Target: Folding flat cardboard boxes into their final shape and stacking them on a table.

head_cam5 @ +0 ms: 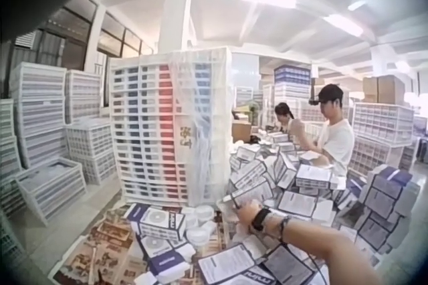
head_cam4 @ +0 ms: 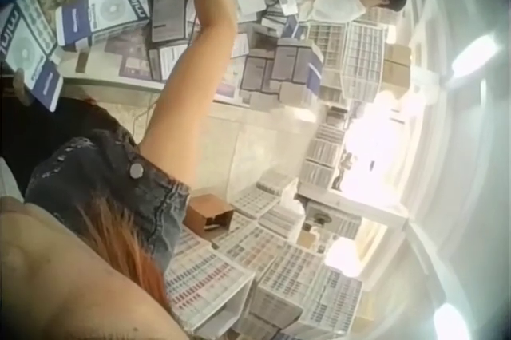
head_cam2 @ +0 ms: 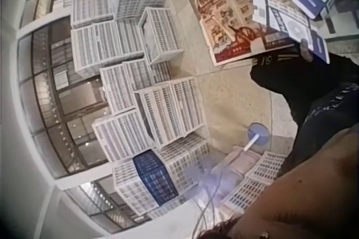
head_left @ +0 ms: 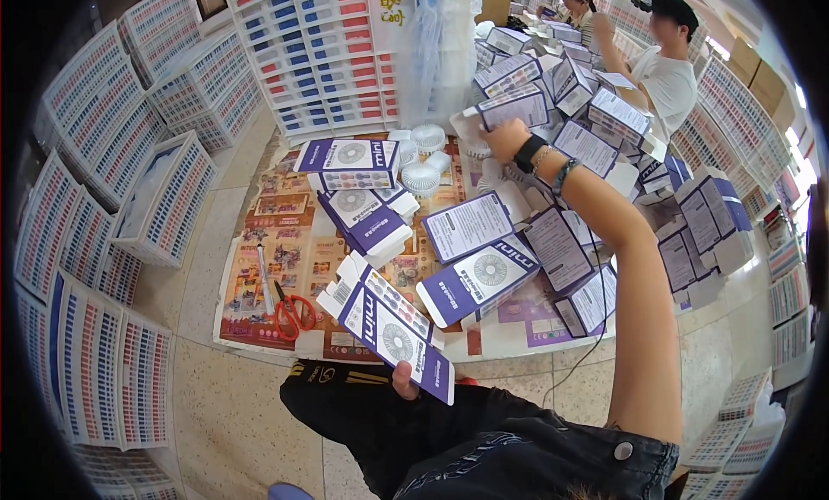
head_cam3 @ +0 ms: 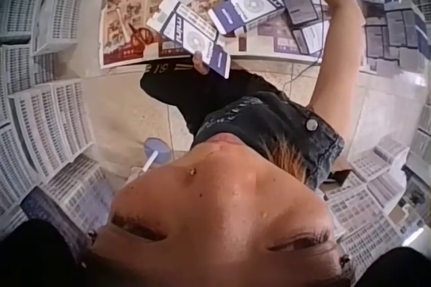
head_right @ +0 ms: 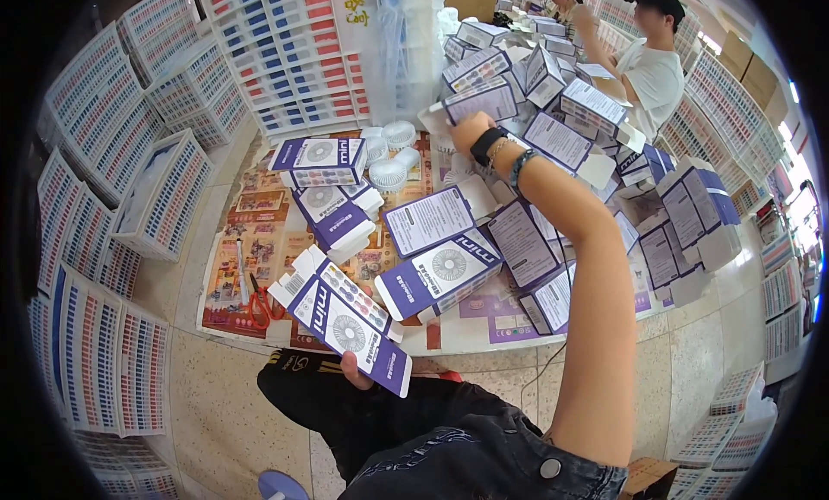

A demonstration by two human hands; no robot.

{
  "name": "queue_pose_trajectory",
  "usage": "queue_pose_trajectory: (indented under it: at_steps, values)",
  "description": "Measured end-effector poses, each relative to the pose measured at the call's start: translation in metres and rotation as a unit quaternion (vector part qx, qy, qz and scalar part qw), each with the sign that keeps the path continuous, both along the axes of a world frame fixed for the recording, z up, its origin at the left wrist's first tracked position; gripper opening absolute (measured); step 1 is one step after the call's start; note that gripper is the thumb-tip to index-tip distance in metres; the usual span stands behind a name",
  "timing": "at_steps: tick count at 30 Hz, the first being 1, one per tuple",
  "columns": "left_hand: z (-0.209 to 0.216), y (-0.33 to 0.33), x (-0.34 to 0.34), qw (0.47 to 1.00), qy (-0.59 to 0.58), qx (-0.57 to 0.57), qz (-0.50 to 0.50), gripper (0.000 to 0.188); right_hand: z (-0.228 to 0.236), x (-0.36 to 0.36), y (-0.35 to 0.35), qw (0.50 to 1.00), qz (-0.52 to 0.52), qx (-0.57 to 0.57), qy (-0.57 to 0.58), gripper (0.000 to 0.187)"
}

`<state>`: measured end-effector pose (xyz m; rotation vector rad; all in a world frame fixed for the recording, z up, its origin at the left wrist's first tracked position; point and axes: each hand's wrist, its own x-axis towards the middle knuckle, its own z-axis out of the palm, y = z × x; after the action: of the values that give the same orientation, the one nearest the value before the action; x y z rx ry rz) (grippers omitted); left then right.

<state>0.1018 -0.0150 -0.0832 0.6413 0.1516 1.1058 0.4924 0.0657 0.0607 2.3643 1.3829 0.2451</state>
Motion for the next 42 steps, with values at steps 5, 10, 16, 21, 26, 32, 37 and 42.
queue_pose_trajectory:
  at_steps: [5,10,16,21,26,32,37,42]
  values:
    - [-0.066,0.005,0.015,0.968,0.012,0.224,0.115,0.104,-0.016,0.090,0.032,0.980,-0.087,-0.153,0.093,0.072]
    - [-0.016,0.006,-0.008,0.999,0.029,0.021,-0.010,0.106,-0.001,0.069,0.057,0.977,-0.080,-0.138,0.141,0.079]
    - [-0.012,0.004,-0.003,0.999,0.006,-0.007,-0.034,0.104,0.019,0.097,0.049,0.959,-0.185,-0.130,0.173,0.085]
    - [-0.028,0.019,0.011,0.999,-0.006,0.039,0.024,0.104,0.017,0.120,0.039,0.983,-0.126,0.001,0.135,0.077]
    - [-0.052,0.020,0.023,0.993,-0.011,0.091,0.076,0.104,0.028,0.121,0.048,0.967,-0.184,0.006,0.178,0.069]
    - [-0.081,0.017,0.030,0.979,-0.021,0.152,0.131,0.105,0.027,0.133,0.018,0.994,-0.036,0.012,0.100,0.058]
    - [-0.092,0.009,0.027,0.961,-0.031,0.202,0.185,0.105,0.043,0.103,-0.024,0.977,0.183,0.064,0.088,0.031]
    - [-0.068,0.005,0.027,0.959,-0.004,0.170,0.227,0.103,0.064,0.008,-0.033,0.975,0.178,-0.058,0.115,0.028]
